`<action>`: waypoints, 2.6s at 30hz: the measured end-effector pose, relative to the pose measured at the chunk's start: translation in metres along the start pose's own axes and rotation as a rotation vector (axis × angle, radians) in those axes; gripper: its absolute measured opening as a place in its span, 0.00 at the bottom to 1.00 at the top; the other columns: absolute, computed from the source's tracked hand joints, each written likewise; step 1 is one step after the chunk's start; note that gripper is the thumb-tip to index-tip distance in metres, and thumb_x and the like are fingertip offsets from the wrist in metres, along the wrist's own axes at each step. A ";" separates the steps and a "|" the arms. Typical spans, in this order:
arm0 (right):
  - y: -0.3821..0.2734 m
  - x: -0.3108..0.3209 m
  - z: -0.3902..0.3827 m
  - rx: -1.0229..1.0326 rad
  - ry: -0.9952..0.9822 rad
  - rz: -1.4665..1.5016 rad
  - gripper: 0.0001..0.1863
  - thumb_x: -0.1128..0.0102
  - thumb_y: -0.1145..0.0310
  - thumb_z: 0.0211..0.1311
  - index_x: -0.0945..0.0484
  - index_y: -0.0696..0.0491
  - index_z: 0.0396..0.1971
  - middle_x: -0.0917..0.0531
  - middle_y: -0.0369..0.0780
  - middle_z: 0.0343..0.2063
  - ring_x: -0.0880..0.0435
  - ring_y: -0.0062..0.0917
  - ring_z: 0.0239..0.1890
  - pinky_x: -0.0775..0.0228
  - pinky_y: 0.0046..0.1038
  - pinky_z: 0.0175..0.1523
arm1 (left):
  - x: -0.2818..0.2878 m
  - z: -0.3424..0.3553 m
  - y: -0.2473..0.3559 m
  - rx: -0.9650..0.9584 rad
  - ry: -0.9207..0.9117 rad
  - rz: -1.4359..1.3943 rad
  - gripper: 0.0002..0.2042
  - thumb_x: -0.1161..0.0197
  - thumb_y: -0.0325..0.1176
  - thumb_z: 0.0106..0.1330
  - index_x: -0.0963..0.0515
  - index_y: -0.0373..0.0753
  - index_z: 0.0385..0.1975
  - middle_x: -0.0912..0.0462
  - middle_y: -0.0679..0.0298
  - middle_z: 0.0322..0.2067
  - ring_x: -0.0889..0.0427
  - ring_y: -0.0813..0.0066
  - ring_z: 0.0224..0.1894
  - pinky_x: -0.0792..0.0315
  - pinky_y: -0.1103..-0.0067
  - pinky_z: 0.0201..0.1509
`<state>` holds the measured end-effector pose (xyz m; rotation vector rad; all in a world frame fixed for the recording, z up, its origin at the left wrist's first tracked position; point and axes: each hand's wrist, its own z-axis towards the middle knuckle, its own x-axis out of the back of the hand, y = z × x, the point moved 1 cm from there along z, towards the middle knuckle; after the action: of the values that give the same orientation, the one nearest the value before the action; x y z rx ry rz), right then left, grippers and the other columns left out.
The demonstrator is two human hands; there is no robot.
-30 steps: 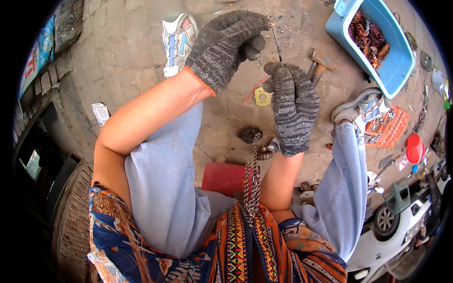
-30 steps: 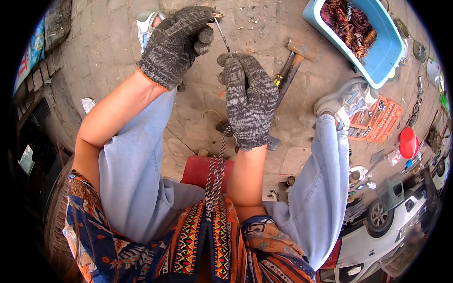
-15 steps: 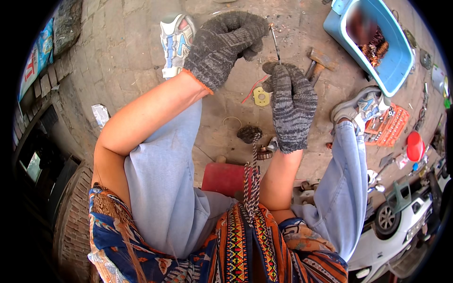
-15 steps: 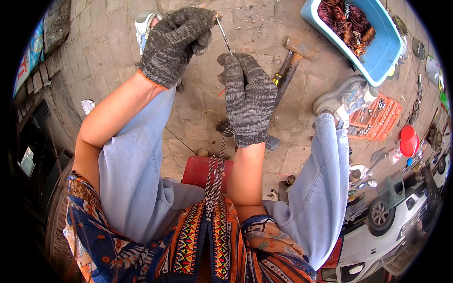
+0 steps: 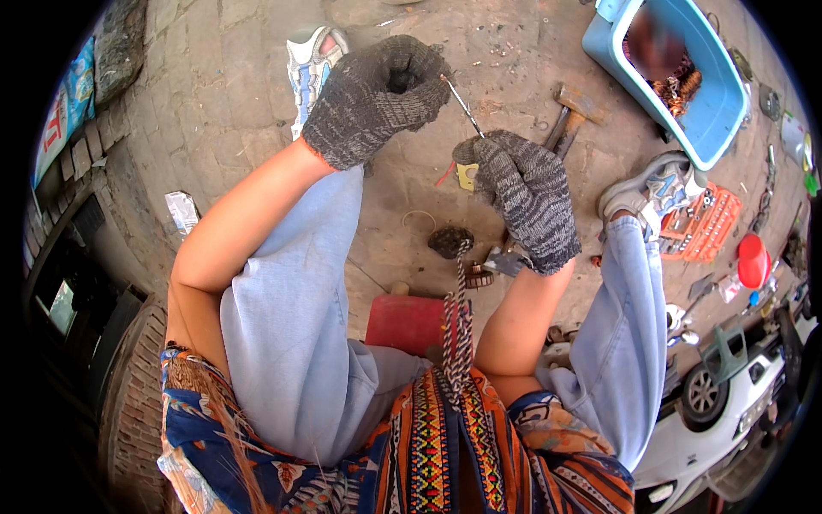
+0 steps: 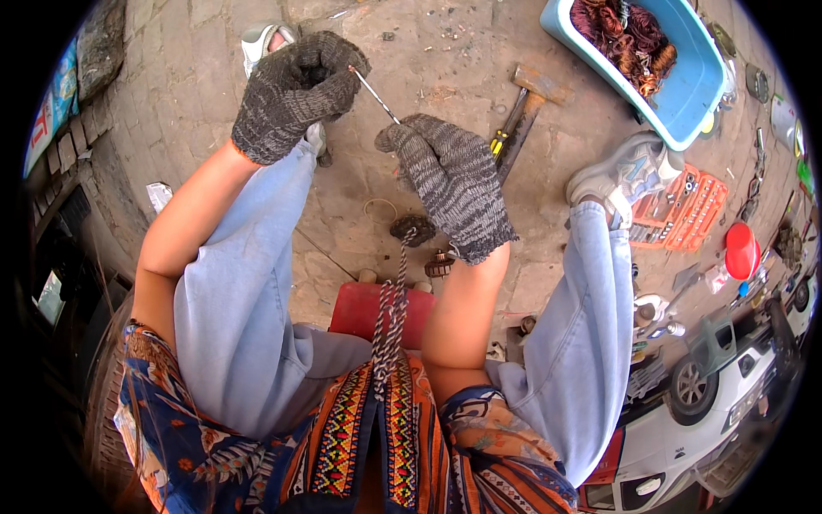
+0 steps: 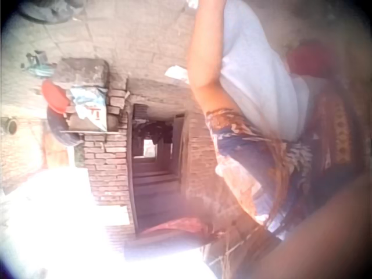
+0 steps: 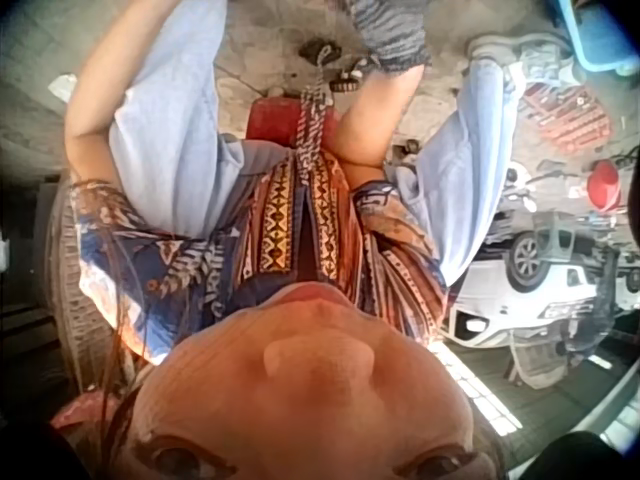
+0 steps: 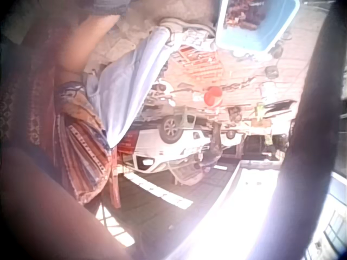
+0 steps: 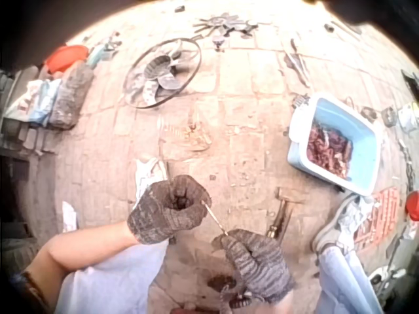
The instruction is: The person sits on the ground and uses a screwdriver and hammer to disassemble and reassemble small metal lock mechanisms. They repeatedly pick up a lock, unscrew it, separate the parts, and then reassemble it, placing the finished units into a blue bin.
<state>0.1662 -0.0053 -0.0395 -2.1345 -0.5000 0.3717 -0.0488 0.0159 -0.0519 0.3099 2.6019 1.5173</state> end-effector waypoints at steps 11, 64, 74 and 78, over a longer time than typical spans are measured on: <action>0.048 -0.006 0.004 0.787 -0.088 -0.617 0.21 0.43 0.75 0.44 0.26 0.55 0.44 0.19 0.46 0.36 0.20 0.41 0.38 0.27 0.35 0.45 | 0.024 -0.017 -0.004 -0.303 -0.122 0.467 0.10 0.37 0.23 0.57 0.23 0.37 0.39 0.22 0.63 0.41 0.23 0.72 0.43 0.29 0.79 0.47; 0.158 -0.088 0.084 -0.108 0.803 -0.039 0.16 0.38 0.74 0.55 0.27 0.58 0.44 0.20 0.40 0.31 0.22 0.26 0.34 0.30 0.27 0.45 | 0.021 0.040 -0.140 0.131 0.078 0.685 0.16 0.43 0.37 0.62 0.25 0.40 0.48 0.18 0.62 0.35 0.19 0.76 0.33 0.25 0.78 0.37; 0.127 -0.130 0.059 -0.391 0.568 0.943 0.13 0.54 0.59 0.67 0.26 0.52 0.40 0.23 0.36 0.31 0.30 0.19 0.23 0.37 0.22 0.25 | 0.008 -0.005 -0.102 0.467 -0.347 0.636 0.21 0.39 0.43 0.62 0.29 0.34 0.48 0.19 0.56 0.33 0.19 0.73 0.25 0.24 0.76 0.30; 0.118 -0.123 0.066 -0.367 0.474 0.844 0.17 0.50 0.62 0.66 0.28 0.57 0.49 0.23 0.38 0.41 0.27 0.21 0.40 0.34 0.23 0.47 | 0.007 -0.002 -0.095 0.652 -0.377 0.288 0.22 0.39 0.42 0.62 0.31 0.34 0.50 0.19 0.57 0.36 0.19 0.73 0.26 0.25 0.78 0.27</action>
<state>0.0550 -0.0798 -0.1641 -2.6026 0.6807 0.2170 -0.0676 -0.0295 -0.1338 0.9534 2.7179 0.5219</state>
